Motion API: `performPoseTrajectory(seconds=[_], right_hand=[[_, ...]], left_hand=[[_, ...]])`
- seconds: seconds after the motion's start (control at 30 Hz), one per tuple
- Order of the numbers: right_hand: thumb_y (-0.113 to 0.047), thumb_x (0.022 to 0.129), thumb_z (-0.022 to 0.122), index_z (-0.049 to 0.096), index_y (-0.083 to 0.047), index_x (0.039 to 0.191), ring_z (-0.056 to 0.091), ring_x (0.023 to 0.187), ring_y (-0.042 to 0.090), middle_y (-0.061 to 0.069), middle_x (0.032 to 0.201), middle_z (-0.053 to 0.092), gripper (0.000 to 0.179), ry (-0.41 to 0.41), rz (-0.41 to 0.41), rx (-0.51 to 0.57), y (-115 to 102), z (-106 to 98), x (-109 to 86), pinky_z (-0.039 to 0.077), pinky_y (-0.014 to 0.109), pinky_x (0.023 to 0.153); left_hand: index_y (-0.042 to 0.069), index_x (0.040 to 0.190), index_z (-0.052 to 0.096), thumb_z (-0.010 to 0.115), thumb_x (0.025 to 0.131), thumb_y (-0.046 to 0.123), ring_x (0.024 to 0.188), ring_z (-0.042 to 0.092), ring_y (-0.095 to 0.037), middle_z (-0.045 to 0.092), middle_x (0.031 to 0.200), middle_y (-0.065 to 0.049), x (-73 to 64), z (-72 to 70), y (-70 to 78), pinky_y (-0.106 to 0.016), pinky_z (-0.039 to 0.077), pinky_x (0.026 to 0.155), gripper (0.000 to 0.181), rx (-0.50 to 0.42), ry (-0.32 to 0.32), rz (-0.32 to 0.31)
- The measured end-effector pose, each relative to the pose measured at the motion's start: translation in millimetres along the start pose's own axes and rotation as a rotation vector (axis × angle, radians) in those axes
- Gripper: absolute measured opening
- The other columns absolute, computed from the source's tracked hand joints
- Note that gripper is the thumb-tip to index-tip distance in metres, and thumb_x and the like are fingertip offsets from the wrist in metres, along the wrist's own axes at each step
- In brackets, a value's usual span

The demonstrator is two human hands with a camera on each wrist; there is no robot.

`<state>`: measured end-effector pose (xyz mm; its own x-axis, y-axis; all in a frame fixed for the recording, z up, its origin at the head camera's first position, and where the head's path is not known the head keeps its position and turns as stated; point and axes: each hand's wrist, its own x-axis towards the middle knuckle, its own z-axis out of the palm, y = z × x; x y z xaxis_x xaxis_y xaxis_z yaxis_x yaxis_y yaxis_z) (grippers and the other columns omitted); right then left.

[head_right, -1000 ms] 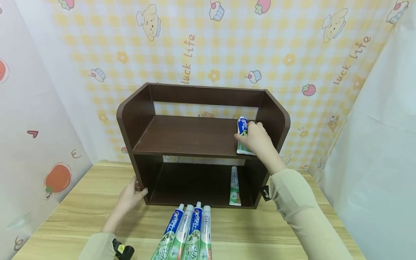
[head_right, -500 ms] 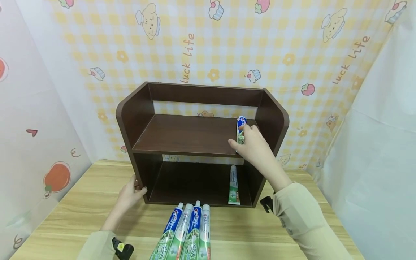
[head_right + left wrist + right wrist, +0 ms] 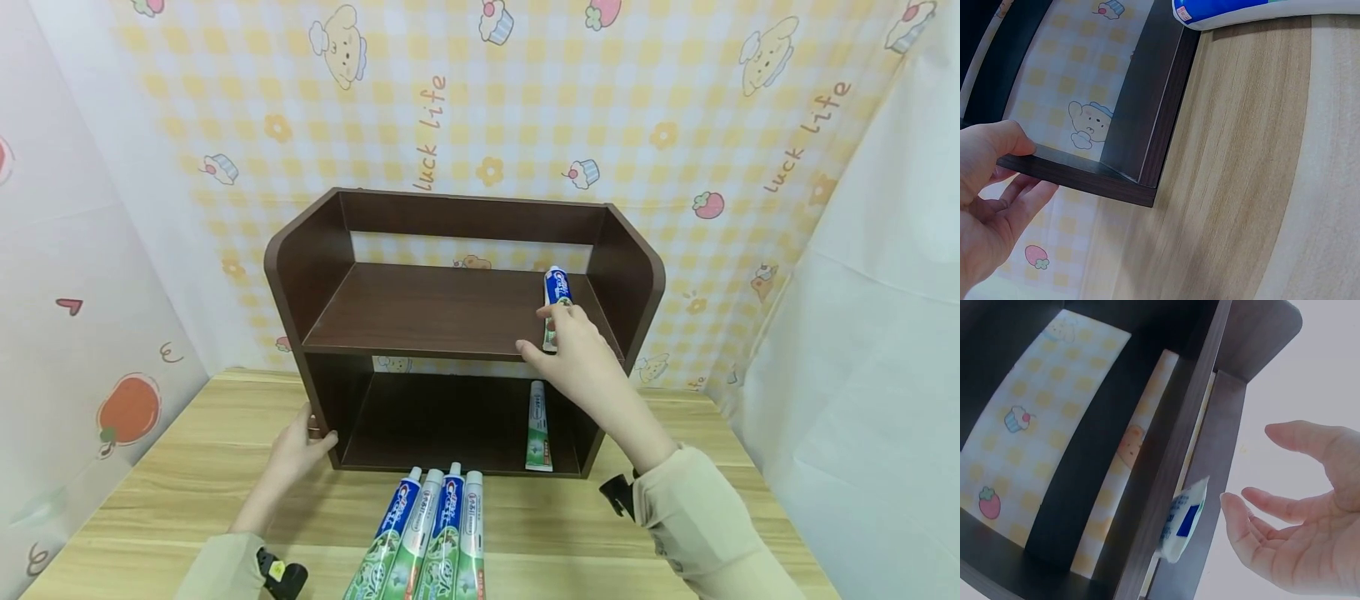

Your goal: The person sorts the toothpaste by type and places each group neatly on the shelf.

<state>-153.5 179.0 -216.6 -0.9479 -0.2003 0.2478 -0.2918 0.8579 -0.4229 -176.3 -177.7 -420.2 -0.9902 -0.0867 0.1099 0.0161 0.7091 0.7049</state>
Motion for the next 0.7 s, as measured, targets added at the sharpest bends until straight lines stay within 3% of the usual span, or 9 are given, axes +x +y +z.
performPoseTrajectory(seconds=[0.17,0.53,0.7], right_hand=[[-0.03,0.086,0.06,0.05,0.001,0.123,0.059,0.091,0.028,0.021,0.109,0.055,0.049,0.037,-0.057,0.013,-3.9,8.4,-9.2,0.049,0.042,0.075],[-0.023,0.084,0.063,0.052,0.001,0.119,0.056,0.089,0.024,0.016,0.105,0.058,0.044,0.03,-0.104,0.04,-4.8,26.9,-20.6,0.048,0.038,0.075],[-0.024,0.084,0.064,0.054,-0.001,0.118,0.057,0.085,0.021,0.013,0.101,0.06,0.042,0.027,-0.126,0.045,-4.6,35.8,-24.9,0.048,0.035,0.073]], left_hand=[[-0.009,0.125,0.036,0.056,0.083,0.014,0.096,0.06,-0.04,0.056,0.111,-0.029,0.5,0.5,-1.7,-0.047,0.05,0.079,0.052,0.004,-0.006,-0.007],[-0.007,0.12,0.04,0.056,0.083,0.013,0.096,0.061,-0.039,0.058,0.108,-0.028,1.2,2.0,-3.0,-0.047,0.051,0.078,0.045,-0.005,-0.004,-0.002],[-0.009,0.125,0.036,0.056,0.083,0.014,0.097,0.061,-0.041,0.057,0.11,-0.029,1.0,1.1,-2.1,-0.048,0.05,0.079,0.051,-0.002,-0.009,-0.007]])
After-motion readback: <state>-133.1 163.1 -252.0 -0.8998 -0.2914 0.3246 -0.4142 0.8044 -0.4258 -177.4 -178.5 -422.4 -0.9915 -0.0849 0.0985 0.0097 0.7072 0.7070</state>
